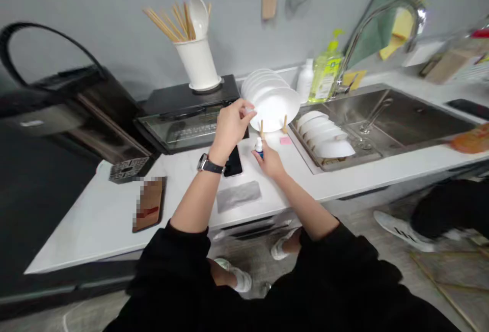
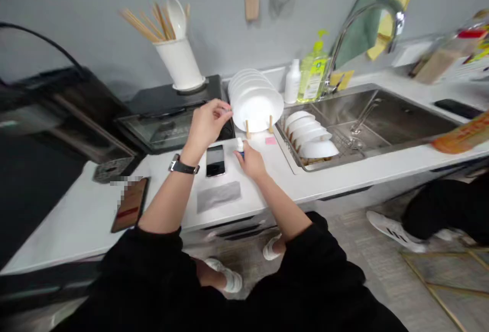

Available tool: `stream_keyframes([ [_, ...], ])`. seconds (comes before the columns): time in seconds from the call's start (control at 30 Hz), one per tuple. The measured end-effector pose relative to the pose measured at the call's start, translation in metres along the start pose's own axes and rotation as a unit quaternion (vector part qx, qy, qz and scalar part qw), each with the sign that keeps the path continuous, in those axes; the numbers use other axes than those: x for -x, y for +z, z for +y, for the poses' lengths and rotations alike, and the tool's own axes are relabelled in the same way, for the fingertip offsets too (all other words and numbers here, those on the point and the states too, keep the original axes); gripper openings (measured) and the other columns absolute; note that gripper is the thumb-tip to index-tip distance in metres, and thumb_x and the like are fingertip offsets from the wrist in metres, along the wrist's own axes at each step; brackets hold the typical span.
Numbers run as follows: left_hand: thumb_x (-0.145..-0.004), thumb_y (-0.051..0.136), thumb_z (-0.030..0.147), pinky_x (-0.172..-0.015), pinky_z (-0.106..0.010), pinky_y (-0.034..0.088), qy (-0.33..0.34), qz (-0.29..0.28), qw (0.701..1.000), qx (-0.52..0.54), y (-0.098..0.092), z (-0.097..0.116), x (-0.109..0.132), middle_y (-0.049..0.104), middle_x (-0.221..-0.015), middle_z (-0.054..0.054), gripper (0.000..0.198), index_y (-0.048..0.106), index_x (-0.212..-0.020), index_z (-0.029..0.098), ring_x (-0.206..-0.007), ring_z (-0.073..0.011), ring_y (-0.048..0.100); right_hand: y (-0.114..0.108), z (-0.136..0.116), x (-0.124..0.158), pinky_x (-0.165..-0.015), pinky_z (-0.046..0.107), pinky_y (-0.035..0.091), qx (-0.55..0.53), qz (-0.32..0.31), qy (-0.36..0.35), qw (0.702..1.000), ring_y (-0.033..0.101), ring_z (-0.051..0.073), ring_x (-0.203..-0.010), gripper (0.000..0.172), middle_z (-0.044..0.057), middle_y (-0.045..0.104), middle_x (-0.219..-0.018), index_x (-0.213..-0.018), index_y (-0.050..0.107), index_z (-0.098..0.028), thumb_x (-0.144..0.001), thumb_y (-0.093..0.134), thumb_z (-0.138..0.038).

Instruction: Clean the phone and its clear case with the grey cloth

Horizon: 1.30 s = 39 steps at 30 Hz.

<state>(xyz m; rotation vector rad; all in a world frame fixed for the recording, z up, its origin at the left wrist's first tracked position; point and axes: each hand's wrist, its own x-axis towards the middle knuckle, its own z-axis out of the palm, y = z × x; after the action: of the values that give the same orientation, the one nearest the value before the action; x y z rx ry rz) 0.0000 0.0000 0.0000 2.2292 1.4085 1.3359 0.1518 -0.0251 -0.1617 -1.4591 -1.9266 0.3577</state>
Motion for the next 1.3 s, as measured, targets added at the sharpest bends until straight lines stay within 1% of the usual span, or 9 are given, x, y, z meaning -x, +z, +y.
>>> stream_keyframes([
  [0.17, -0.088, 0.079, 0.009, -0.089, -0.028, 0.057, -0.082, -0.136, 0.987, -0.007, 0.026, -0.051, 0.031, 0.084, -0.102, -0.006, 0.018, 0.075, -0.103, 0.018, -0.098, -0.0193, 0.079, -0.001, 0.001, 0.0, -0.085, 0.037, 0.054, -0.007, 0.013, 0.0, 1.0, 0.078, 0.034, -0.101, 0.043, 0.016, 0.082, -0.117, -0.14, 0.056, -0.018, -0.11, 0.051, -0.049],
  [0.3, -0.09, 0.075, 0.008, -0.09, -0.03, 0.06, -0.087, -0.174, 0.981, -0.007, 0.053, -0.074, 0.038, 0.085, -0.098, -0.008, 0.023, 0.08, -0.11, 0.018, -0.094, -0.0206, 0.081, -0.005, 0.001, 0.001, -0.083, 0.037, 0.054, -0.017, 0.024, -0.004, 1.0, 0.077, 0.032, -0.097, 0.039, 0.014, 0.082, -0.111, -0.133, 0.059, -0.019, -0.108, 0.051, -0.049],
  [0.7, -0.081, 0.071, -0.004, -0.096, -0.032, 0.058, -0.003, -0.235, 0.972, -0.026, 0.085, -0.084, 0.039, 0.084, -0.104, -0.011, 0.03, 0.081, -0.103, 0.013, -0.099, -0.0236, 0.077, -0.004, 0.001, -0.005, -0.091, 0.046, 0.061, -0.064, 0.049, 0.032, 0.996, 0.074, 0.034, -0.109, 0.043, 0.013, 0.08, -0.12, -0.13, 0.061, -0.023, -0.093, 0.07, -0.042],
  [0.83, -0.081, 0.079, 0.0, -0.107, -0.037, 0.055, 0.008, -0.234, 0.971, -0.043, 0.058, -0.073, 0.047, 0.08, -0.128, -0.013, 0.05, 0.078, -0.128, 0.016, -0.118, -0.0269, 0.074, -0.029, 0.002, 0.021, -0.106, 0.051, 0.059, -0.11, 0.107, 0.002, 0.988, 0.07, 0.034, -0.124, 0.06, 0.016, 0.072, -0.136, -0.138, 0.054, -0.021, -0.089, 0.076, -0.048],
  [0.93, -0.093, 0.079, 0.016, -0.11, -0.04, 0.055, 0.015, -0.181, 0.98, -0.081, 0.007, -0.064, 0.082, 0.076, -0.133, -0.011, 0.041, 0.076, -0.133, 0.02, -0.118, -0.0269, 0.072, -0.055, 0.008, 0.064, -0.106, 0.05, 0.057, -0.123, 0.217, -0.022, 0.968, 0.07, 0.031, -0.113, 0.035, 0.013, 0.072, -0.121, -0.123, 0.06, -0.023, -0.098, 0.067, -0.047],
  [1.0, -0.1, 0.074, 0.026, -0.105, -0.04, 0.056, 0.005, -0.156, 0.979, -0.128, -0.031, -0.06, 0.122, 0.079, -0.122, -0.007, 0.022, 0.079, -0.121, 0.023, -0.112, -0.0262, 0.073, -0.064, 0.008, 0.089, -0.093, 0.043, 0.059, -0.117, 0.142, -0.019, 0.983, 0.071, 0.026, -0.093, 0.016, 0.007, 0.074, -0.099, -0.104, 0.066, -0.025, -0.102, 0.063, -0.041],
  [1.1, -0.109, 0.062, 0.033, -0.096, -0.039, 0.058, -0.08, -0.167, 0.971, -0.152, -0.069, -0.06, 0.188, 0.08, -0.114, -0.004, 0.021, 0.081, -0.112, 0.025, -0.105, -0.0247, 0.075, -0.062, 0.001, 0.104, -0.085, 0.037, 0.059, -0.142, -0.012, -0.041, 0.989, 0.073, 0.022, -0.087, 0.016, 0.005, 0.078, -0.099, -0.103, 0.074, -0.025, -0.104, 0.062, -0.036],
  [1.2, -0.107, 0.067, 0.031, -0.106, -0.044, 0.056, -0.11, -0.139, 0.971, -0.16, -0.076, -0.065, 0.232, 0.077, -0.121, -0.008, 0.021, 0.08, -0.121, 0.023, -0.116, -0.0277, 0.072, -0.049, -0.011, 0.092, -0.081, 0.035, 0.057, -0.1, -0.083, -0.055, 0.99, 0.074, 0.022, -0.086, 0.013, 0.006, 0.08, -0.105, -0.107, 0.079, -0.026, -0.099, 0.072, -0.035],
  [1.3, -0.098, 0.08, 0.03, -0.102, -0.042, 0.056, -0.119, -0.128, 0.974, -0.147, -0.07, -0.068, 0.243, 0.076, -0.116, -0.007, 0.017, 0.081, -0.115, 0.024, -0.112, -0.0276, 0.072, -0.042, -0.017, 0.078, -0.081, 0.035, 0.056, -0.07, -0.119, -0.064, 0.988, 0.072, 0.021, -0.084, 0.005, 0.005, 0.081, -0.1, -0.096, 0.081, -0.026, -0.094, 0.079, -0.031],
])
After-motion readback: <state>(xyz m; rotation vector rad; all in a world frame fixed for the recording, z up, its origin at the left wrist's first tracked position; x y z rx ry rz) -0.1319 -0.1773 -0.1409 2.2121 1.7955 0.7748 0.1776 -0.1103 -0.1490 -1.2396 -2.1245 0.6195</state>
